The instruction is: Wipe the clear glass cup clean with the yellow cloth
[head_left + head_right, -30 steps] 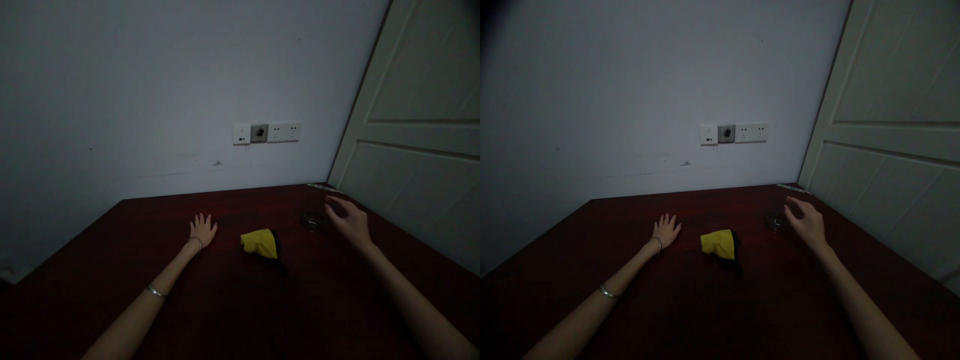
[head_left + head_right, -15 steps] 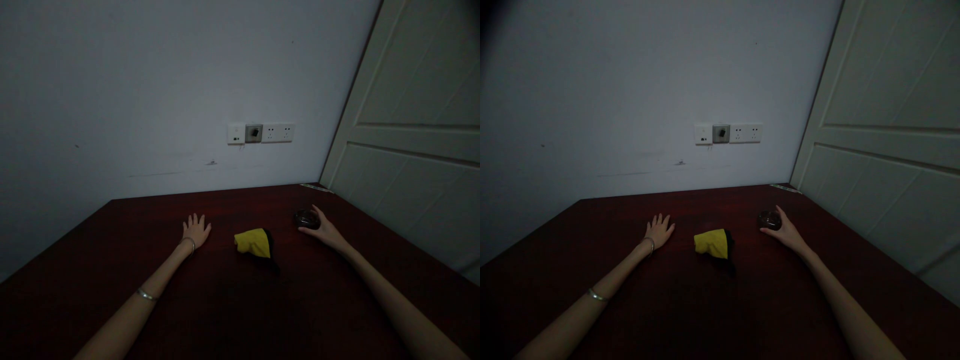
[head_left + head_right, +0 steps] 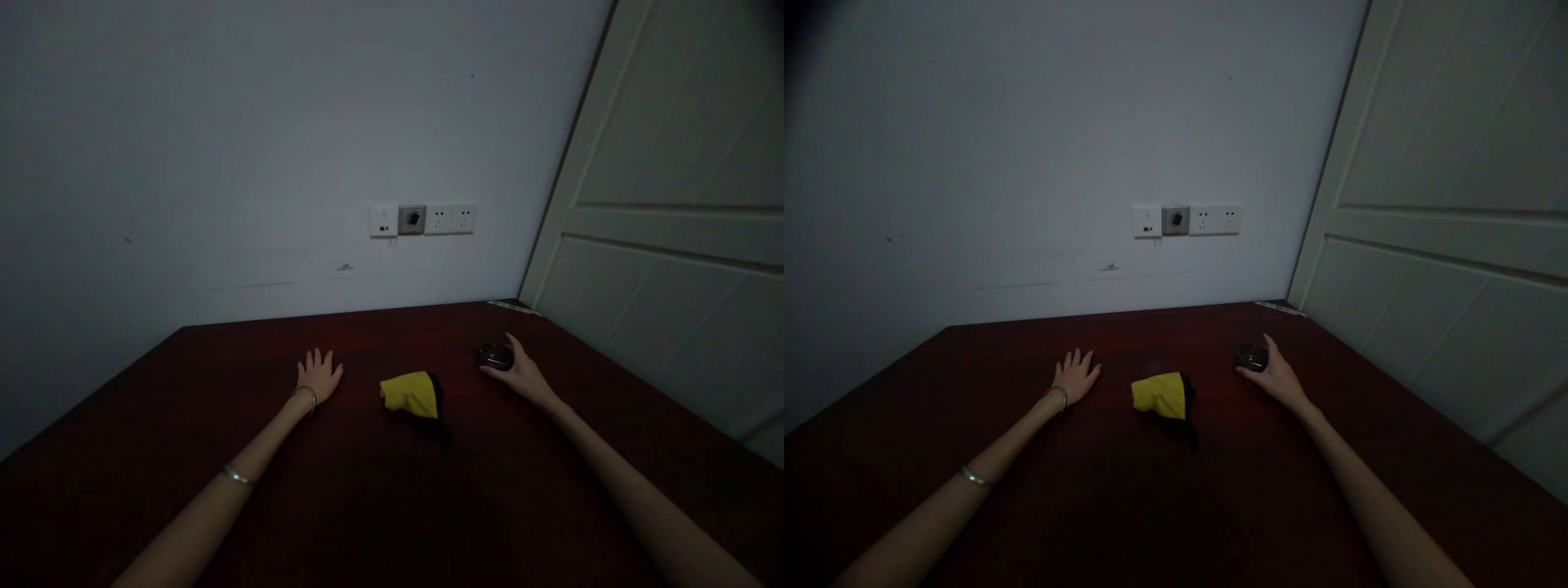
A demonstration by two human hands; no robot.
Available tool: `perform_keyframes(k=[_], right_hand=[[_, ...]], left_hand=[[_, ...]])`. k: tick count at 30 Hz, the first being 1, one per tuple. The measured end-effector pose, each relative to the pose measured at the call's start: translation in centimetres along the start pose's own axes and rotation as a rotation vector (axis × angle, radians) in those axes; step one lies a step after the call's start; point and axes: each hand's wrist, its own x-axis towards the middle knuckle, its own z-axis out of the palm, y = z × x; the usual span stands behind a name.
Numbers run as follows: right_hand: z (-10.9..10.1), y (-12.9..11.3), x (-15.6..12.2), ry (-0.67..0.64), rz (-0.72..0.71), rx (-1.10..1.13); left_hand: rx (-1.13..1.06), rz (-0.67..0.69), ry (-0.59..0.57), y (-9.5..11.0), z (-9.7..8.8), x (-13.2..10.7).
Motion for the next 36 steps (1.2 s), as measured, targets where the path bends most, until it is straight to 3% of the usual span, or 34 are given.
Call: perform_keyframes(k=[10,14,18,23,27,28,32,36], right_hand=[[-0.9,-1.4,0.1,0.158,0.042,0.119],[-1.5,-4.2,0.6,0.234,-0.010,0.210],[-0.7,-9.1,0.6,0.215,-0.126,0.322],[3.2,-18.0,-0.7,0.081,-0.290,0.470],[8.0,-24.8,-2.6,-0.100,-0.414,0.581],[9.2,-26.2,-3.2,-0.201,-0.456,0.653],[14.1,-30.6,-5.6,-0.385,-0.548,0.729],[17.7,-32.8,-7.8,-0.488,-0.582,0.755]], left_hand=[[-0.137,0.008,0.022,-0.4,0.6,0.2],[-0.274,0.006,0.031,-1.2,0.5,0.6],[-0.452,0.043,0.055,-3.3,-1.4,0.6],[-0.692,0.176,0.069,-6.4,-5.1,-1.3],[-0.829,0.352,0.020,-8.6,-7.7,-4.7],[-0.848,0.381,0.006,-9.2,-8.2,-5.6],[-0.915,0.426,-0.048,-12.0,-9.9,-8.7],[-0.956,0.388,-0.097,-15.0,-10.2,-10.8]])
